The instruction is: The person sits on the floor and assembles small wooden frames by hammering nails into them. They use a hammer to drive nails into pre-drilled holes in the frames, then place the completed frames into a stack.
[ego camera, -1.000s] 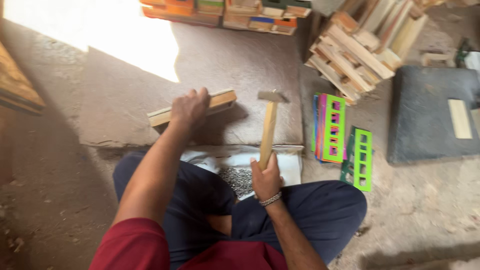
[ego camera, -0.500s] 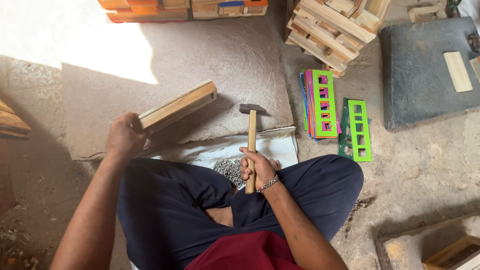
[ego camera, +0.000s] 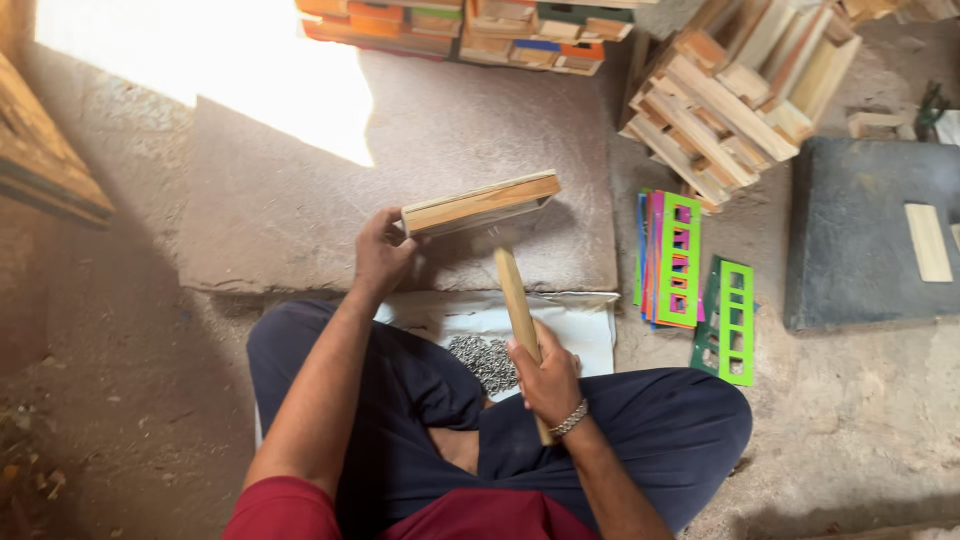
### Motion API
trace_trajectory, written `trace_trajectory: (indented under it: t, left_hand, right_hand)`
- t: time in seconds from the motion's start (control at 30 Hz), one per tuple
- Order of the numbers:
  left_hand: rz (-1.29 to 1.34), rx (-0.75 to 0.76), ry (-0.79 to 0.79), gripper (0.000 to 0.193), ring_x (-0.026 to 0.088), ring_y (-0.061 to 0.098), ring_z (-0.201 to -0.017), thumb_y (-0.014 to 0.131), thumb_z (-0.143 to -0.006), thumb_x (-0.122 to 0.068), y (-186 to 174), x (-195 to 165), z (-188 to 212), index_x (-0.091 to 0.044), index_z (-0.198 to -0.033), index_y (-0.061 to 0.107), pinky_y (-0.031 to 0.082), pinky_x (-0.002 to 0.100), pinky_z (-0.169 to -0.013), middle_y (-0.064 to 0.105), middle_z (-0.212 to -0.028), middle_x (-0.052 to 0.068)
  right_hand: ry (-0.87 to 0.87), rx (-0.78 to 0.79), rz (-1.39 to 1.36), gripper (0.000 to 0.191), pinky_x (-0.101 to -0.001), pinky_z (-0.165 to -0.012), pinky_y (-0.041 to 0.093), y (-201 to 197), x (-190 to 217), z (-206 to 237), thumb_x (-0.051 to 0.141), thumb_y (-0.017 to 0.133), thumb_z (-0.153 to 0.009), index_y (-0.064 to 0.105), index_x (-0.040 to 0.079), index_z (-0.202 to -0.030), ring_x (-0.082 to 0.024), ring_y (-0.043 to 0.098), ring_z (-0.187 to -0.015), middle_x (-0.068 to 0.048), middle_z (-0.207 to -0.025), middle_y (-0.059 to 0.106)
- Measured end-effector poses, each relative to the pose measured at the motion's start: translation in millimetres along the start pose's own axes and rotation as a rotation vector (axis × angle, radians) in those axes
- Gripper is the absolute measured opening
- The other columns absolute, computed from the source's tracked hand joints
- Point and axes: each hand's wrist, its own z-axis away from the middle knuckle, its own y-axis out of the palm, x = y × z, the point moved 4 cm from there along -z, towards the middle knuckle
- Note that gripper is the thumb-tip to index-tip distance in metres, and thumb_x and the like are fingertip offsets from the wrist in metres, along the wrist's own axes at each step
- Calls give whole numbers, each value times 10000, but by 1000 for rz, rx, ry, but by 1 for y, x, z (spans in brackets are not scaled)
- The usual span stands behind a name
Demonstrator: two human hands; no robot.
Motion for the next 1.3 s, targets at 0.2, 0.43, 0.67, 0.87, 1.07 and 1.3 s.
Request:
trace_trajectory:
  t: [0.2, 0.43, 0.67, 0.87, 1.07, 1.3]
  left_hand:
    - [-26, 45, -70, 391, 150, 721, -775, 875, -797, -133, -1, 11, -1, -67, -1135, 691, 610, 328, -711, 742, -912, 58]
    - [-65, 14, -8, 386, 167, 710, -774, 814, -780, -33, -3, 18, -3, -55, -1145, 691, 607, 331, -734, 717, -923, 79]
    - [6, -8, 8, 382, 191, 691, -748, 774, -759, -31, -1, 23, 0, -39, -1136, 714, 583, 341, -718, 730, -899, 109]
    - [491, 119, -318, 281, 101, 687, -780, 735, -910, -263, -7, 39, -7, -26, -1061, 737, 540, 294, -646, 758, -936, 35]
    - [-309, 4, 55, 221, 268, 615, -906, 688, -1042, -224, -44, 39, -9, -7, -1084, 700, 500, 423, -787, 669, -1006, 152]
    - [-769, 130, 532, 445, 313, 507, -1314, 773, -962, -322, 6, 26, 1, -68, -1314, 677, 361, 482, -1146, 619, -1353, 198]
  right_hand:
    - [-510, -137, -35, 466, -332, -732, 591, -6, 63, 2, 187, 665, -1014, 529, 4, -1420, -234, 726, -845, -181, -1028, 756]
    - [-378, -47, 200, 500, -462, -815, 608, 55, 50, -34, 195, 635, -1004, 501, 31, -1457, -417, 748, -996, -286, -1114, 718]
    - [-211, -70, 214, 517, -435, -753, 596, 50, 0, -27, 290, 693, -935, 584, 43, -1377, -345, 755, -938, -233, -1000, 768]
    - [-271, -174, 58, 487, -337, -610, 555, 19, -32, -31, 279, 714, -983, 527, 17, -1348, -129, 685, -719, -90, -883, 734]
    - [387, -58, -587, 427, -266, -347, 392, -2, -57, -68, 331, 678, -960, 409, 145, -1235, -70, 438, -423, -7, -654, 516]
    - [586, -13, -183, 315, -332, -433, 526, -46, -68, -111, 378, 665, -965, 561, 113, -1101, -150, 601, -505, -41, -710, 642]
